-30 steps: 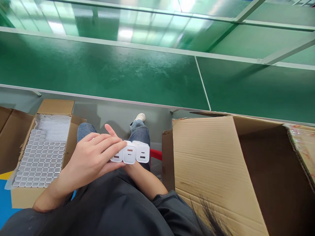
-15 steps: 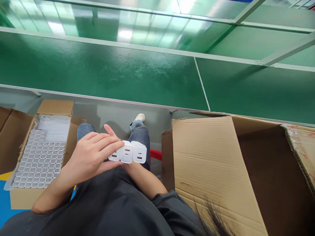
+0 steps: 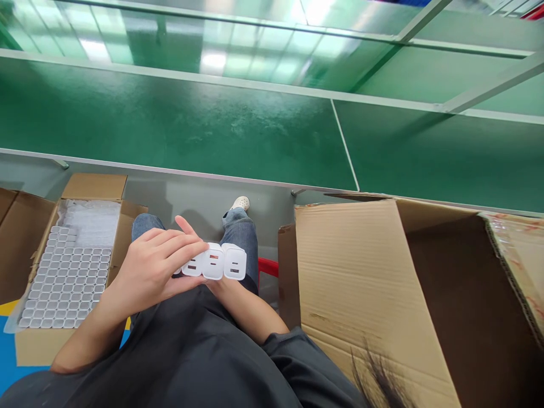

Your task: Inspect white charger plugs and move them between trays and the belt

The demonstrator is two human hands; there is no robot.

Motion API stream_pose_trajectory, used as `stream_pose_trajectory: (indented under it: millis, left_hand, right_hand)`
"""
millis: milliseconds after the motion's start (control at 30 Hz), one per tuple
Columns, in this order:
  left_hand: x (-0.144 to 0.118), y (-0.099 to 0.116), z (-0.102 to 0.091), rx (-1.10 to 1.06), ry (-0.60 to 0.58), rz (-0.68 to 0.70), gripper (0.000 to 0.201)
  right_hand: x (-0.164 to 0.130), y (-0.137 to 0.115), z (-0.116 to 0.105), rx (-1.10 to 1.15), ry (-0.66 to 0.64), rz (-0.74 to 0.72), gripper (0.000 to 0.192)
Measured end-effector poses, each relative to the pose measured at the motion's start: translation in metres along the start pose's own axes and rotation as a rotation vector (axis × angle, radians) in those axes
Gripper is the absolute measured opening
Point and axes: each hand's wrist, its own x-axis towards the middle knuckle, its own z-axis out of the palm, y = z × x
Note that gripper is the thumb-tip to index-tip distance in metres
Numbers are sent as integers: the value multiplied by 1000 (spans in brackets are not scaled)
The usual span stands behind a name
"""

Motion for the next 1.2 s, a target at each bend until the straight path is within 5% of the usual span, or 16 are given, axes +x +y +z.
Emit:
stream_pose_trajectory:
  millis: [67,233,433,800,1200]
  left_hand:
    - [1,0,1,-2,-1,-22,30]
    - [4,-2,8,5,-2,-167,29]
    - [6,-15,16,-68,-54,-275,31]
    - [3,-34,27,-236,-106,-429,51]
    - [-8,-42,24,-459,16,-314,74]
  right_hand:
    - [-1,2,-6,-33,-28,-7,65]
    - [-4,15,-18,-2,-177,-328,120]
    - [-1,19,-19,64,-209,-369,100]
    - [2,21,-19,37,-69,-362,78]
    - [9,25,-24,8,14,-419,80]
